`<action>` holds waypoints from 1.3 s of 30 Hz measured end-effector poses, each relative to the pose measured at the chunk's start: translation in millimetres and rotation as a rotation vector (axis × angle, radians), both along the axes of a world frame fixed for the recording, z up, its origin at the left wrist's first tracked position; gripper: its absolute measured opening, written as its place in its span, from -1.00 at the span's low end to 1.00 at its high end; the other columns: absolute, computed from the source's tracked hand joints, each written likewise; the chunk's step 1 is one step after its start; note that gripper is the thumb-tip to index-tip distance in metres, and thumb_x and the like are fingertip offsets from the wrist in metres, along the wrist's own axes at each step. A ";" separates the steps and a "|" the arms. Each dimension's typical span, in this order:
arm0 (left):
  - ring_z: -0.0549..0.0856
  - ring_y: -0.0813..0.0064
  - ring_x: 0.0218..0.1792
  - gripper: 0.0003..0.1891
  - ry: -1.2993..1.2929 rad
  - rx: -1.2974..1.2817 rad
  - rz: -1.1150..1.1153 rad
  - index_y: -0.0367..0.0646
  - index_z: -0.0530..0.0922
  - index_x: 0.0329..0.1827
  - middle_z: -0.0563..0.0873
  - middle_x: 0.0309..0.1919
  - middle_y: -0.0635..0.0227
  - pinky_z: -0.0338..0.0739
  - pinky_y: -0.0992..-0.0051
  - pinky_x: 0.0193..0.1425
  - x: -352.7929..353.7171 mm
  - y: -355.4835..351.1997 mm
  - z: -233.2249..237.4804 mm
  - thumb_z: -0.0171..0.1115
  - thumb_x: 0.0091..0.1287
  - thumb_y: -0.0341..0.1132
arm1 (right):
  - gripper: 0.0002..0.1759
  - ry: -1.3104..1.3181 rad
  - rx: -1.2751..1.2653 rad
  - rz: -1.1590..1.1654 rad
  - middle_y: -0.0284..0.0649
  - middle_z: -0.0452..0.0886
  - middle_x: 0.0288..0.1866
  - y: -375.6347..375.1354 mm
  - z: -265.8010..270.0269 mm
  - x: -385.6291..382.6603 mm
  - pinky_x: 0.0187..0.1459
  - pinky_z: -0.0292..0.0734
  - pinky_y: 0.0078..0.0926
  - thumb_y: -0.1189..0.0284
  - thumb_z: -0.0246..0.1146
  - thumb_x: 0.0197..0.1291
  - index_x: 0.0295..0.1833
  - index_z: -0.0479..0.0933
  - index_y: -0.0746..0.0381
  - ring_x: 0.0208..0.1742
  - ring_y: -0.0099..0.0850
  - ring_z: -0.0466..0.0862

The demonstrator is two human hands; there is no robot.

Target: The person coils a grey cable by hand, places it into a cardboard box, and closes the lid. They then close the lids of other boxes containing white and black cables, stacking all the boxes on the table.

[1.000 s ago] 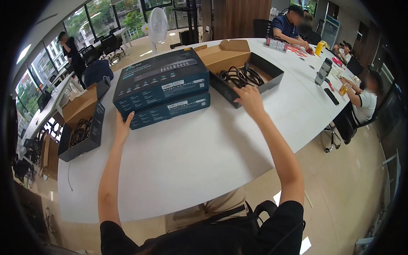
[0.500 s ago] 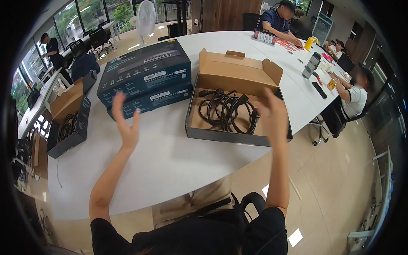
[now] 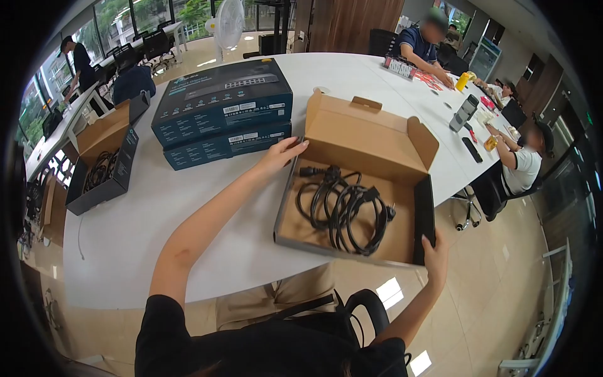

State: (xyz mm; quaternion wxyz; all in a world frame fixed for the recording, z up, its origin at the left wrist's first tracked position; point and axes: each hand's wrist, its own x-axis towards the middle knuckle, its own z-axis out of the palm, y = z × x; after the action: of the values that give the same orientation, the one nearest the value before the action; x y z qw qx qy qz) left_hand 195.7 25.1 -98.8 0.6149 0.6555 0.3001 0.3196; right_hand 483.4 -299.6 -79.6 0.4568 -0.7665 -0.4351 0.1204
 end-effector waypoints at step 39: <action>0.29 0.32 0.28 -0.38 0.116 0.535 0.584 -0.35 0.11 0.34 0.32 0.24 0.08 0.12 0.42 0.34 -255.6 -54.6 82.1 -0.10 0.43 -0.02 | -0.17 0.101 0.362 0.393 0.00 0.26 0.36 168.1 51.6 -171.1 0.30 0.18 -0.15 0.41 0.35 0.05 0.41 0.10 0.14 0.40 -0.18 0.24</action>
State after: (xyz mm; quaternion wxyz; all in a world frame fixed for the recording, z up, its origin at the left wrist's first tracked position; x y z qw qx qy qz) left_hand -59.9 -29.5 -16.7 0.2877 0.6965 0.4142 0.5105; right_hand 312.3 -131.5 -28.0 0.5755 -0.5663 -0.5665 0.1651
